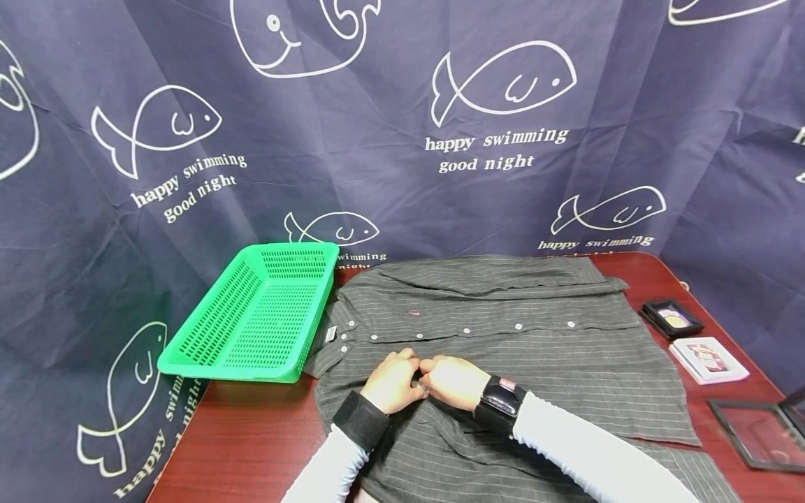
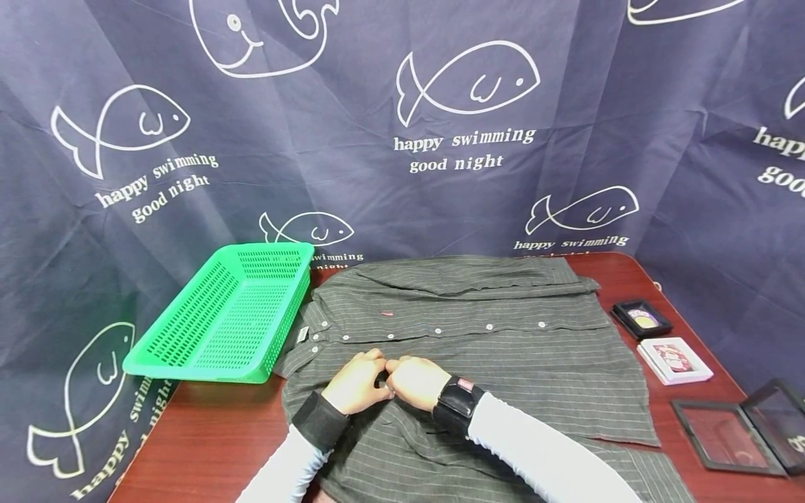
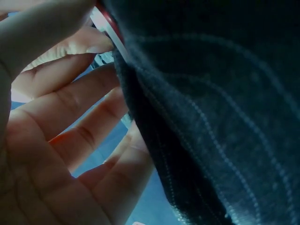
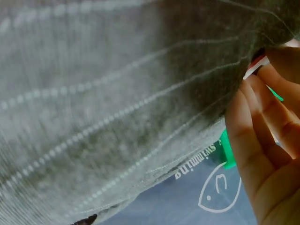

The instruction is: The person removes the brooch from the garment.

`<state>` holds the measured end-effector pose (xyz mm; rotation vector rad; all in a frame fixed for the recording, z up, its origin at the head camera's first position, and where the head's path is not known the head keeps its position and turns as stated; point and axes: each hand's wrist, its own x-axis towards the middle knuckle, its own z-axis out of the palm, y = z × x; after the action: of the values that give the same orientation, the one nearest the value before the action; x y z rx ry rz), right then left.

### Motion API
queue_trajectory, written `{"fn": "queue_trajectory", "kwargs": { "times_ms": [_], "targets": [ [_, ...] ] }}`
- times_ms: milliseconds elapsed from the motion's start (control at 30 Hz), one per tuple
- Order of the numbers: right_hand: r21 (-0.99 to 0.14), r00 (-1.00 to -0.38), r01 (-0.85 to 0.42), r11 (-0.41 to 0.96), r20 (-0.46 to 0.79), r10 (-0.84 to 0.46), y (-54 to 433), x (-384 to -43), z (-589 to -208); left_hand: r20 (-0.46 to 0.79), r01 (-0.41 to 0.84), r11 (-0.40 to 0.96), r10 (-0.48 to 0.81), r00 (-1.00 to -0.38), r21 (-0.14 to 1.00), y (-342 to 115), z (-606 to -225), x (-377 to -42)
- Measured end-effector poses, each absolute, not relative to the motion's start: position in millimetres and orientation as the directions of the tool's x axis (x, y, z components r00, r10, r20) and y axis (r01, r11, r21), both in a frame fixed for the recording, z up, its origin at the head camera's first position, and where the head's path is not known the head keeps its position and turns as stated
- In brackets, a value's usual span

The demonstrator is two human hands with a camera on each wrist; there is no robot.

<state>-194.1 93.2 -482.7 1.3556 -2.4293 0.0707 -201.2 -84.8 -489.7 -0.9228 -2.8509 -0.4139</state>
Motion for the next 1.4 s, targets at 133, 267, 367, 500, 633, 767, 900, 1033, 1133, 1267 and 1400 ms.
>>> {"fn": "queue_trajectory", "kwargs": {
  "times_ms": [133, 267, 367, 500, 633, 767, 900, 1033, 1133, 1267, 1400],
  "targets": [
    [0.156, -0.476, -0.823, 0.546, 0.335, -0.813, 91.4, -193.2, -480.9, 0.196, 0.588, 0.779, 0.555, -0.808, 0.219, -84.8, -489.8, -200.9],
    [0.201, -0.461, -0.812, 0.547, 0.355, -0.814, 90.0, -192.3, -480.4, 0.206, 0.595, 0.774, 0.560, -0.803, 0.216, -84.8, -489.3, -200.5],
    [0.222, -0.450, -0.807, 0.547, 0.369, -0.813, 90.0, -192.0, -481.8, 0.214, 0.602, 0.768, 0.564, -0.797, 0.218, -84.8, -488.9, -200.1],
    [0.217, -0.452, -0.807, 0.550, 0.372, -0.811, 90.9, -192.3, -483.4, 0.223, 0.608, 0.764, 0.568, -0.793, 0.215, -85.1, -489.3, -199.8],
    [0.202, -0.450, -0.816, 0.542, 0.366, -0.814, 92.6, -193.4, -484.7, 0.224, 0.610, 0.764, 0.569, -0.791, 0.213, -85.1, -489.6, -199.8],
    [0.174, -0.450, -0.829, 0.532, 0.358, -0.818, 94.6, -194.8, -485.5, 0.219, 0.608, 0.764, 0.569, -0.792, 0.215, -85.0, -489.3, -199.6],
    [0.133, -0.462, -0.836, 0.533, 0.355, -0.813, 95.6, -195.7, -486.3, 0.227, 0.619, 0.756, 0.578, -0.784, 0.212, -85.4, -489.1, -199.4],
    [0.096, -0.476, -0.835, 0.541, 0.367, -0.799, 95.1, -195.4, -486.7, 0.230, 0.624, 0.751, 0.582, -0.780, 0.216, -85.6, -488.5, -199.1],
    [0.071, -0.491, -0.831, 0.552, 0.374, -0.787, 94.8, -194.4, -485.7, 0.219, 0.616, 0.755, 0.577, -0.787, 0.223, -85.6, -488.1, -199.0],
    [0.022, -0.510, -0.830, 0.557, 0.374, -0.774, 95.8, -194.1, -484.8, 0.206, 0.609, 0.759, 0.574, -0.793, 0.230, -85.8, -486.9, -198.6],
    [-0.031, -0.510, -0.840, 0.542, 0.387, -0.768, 97.2, -194.9, -483.6, 0.205, 0.610, 0.754, 0.574, -0.793, 0.243, -86.5, -483.6, -197.4]
  ]
}}
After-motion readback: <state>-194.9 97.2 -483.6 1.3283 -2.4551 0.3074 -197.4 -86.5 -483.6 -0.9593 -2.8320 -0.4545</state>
